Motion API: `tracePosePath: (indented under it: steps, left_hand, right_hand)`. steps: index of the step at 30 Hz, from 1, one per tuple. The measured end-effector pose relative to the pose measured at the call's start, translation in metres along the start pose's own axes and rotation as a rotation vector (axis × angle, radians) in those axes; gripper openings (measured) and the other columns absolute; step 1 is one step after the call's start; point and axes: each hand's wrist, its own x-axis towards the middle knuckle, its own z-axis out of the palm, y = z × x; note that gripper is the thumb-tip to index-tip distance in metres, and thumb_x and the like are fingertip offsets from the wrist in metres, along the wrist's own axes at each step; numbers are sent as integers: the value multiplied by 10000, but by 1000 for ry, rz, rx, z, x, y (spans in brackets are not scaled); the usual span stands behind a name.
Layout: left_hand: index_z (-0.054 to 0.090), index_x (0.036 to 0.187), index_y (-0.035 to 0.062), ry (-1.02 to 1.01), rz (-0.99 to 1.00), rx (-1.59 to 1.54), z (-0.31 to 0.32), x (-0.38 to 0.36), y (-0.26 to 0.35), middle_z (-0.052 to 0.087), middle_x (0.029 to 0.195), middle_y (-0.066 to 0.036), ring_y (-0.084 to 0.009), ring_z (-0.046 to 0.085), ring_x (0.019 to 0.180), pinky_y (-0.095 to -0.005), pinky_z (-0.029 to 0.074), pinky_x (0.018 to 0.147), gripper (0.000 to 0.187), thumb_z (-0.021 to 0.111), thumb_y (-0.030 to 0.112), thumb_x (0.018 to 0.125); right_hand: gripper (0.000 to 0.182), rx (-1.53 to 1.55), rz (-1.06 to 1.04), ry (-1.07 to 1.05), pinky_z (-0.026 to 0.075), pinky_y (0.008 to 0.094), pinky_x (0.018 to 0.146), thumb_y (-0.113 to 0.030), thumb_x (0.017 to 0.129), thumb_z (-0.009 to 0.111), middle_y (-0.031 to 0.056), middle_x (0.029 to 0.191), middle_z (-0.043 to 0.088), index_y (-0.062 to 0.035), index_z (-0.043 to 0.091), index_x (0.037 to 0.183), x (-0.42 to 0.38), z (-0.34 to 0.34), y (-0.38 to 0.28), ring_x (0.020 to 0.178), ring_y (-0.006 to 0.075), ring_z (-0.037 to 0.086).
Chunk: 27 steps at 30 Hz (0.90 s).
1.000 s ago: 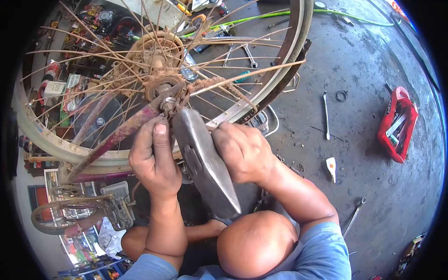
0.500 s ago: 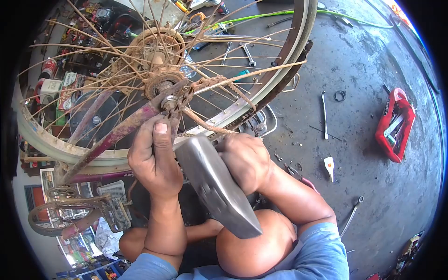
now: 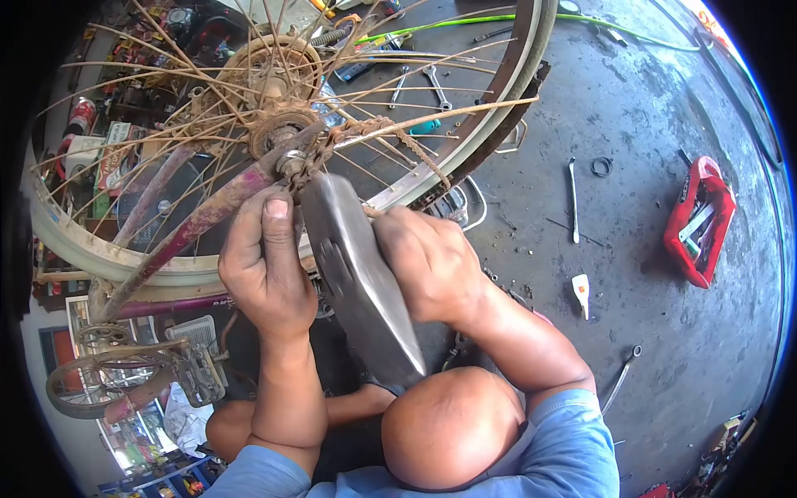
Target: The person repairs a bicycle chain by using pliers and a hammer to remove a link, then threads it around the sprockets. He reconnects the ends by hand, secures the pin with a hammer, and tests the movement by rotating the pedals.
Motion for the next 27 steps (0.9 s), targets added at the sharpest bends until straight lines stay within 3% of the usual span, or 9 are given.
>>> tracePosePath:
  steps: [4, 5, 10, 15, 18, 19, 21, 22, 27]
  left_hand:
    - [705, 1002, -58, 28, 47, -25, 4, -1, -7, 703, 852, -163, -284, 681, 748, -365, 520, 687, 161, 612, 73, 1007]
    - [705, 1002, -58, 28, 39, -26, 5, -2, -8, 703, 852, -163, -284, 681, 748, -365, 520, 687, 161, 612, 73, 1007]
    - [703, 1016, -50, 46, 27, -10, 3, 1, -6, 705, 861, -158, -287, 678, 753, -369, 517, 698, 160, 611, 81, 1013]
    - [705, 1015, -44, 31, 17, -10, 4, -1, -8, 704, 859, -153, -284, 674, 765, -367, 514, 711, 150, 610, 71, 1012]
    - [705, 1012, -44, 27, -25, -19, 2, 0, -6, 707, 862, -153, -284, 674, 761, -367, 515, 713, 148, 613, 71, 1009]
    - [705, 1012, -44, 29, -24, -18, 2, 0, -7, 707, 862, -153, -284, 674, 761, -367, 515, 713, 148, 613, 71, 1009]
    - [704, 1009, -46, 34, 7, -37, 3, -1, -10, 709, 866, -155, -288, 678, 762, -368, 518, 715, 151, 615, 76, 1006]
    - [704, 1006, -46, 29, 7, -26, 4, -2, -10, 709, 863, -156, -291, 681, 764, -367, 520, 716, 156, 618, 85, 1006]
    - [704, 1017, -45, 88, -32, -73, 8, -1, -15, 711, 880, -162, -295, 683, 777, -372, 521, 719, 158, 608, 81, 1014]
  right_hand:
    - [277, 149, -107, 48, 503, 378, 485, -74, 658, 726, 137, 741, 585, 54, 617, 879, -2, 1, 3, 587, 288, 627]
    - [335, 13, -28, -78, 498, 371, 480, -94, 689, 747, 151, 782, 626, 54, 607, 955, -2, -2, 3, 598, 290, 641]
    - [457, 14, -70, 52, 551, 405, 529, -133, 763, 784, 185, 839, 660, 78, 544, 1091, -15, 6, 4, 638, 313, 674]
    - [453, 120, -100, 36, 555, 400, 550, -135, 752, 794, 172, 832, 658, 76, 553, 1073, 2, 5, 4, 649, 305, 677]
    - [427, -67, 23, -83, 535, 383, 524, -126, 739, 788, 161, 785, 630, 70, 570, 1050, -6, 1, -3, 627, 297, 661]
    - [381, 86, 56, -75, 509, 363, 504, -117, 733, 776, 136, 737, 590, 54, 594, 1021, -17, 0, 0, 602, 281, 641]
    - [357, 123, -109, -33, 502, 362, 504, -117, 735, 768, 129, 731, 582, 46, 616, 1013, -9, -3, 2, 601, 278, 638]
    - [384, 106, 8, -137, 528, 377, 525, -106, 734, 765, 137, 749, 607, 57, 602, 1042, -3, -7, 0, 614, 294, 653]
    - [395, 29, -34, 43, 560, 414, 533, -87, 763, 768, 151, 770, 628, 68, 556, 1058, -1, 8, 1, 606, 325, 664]
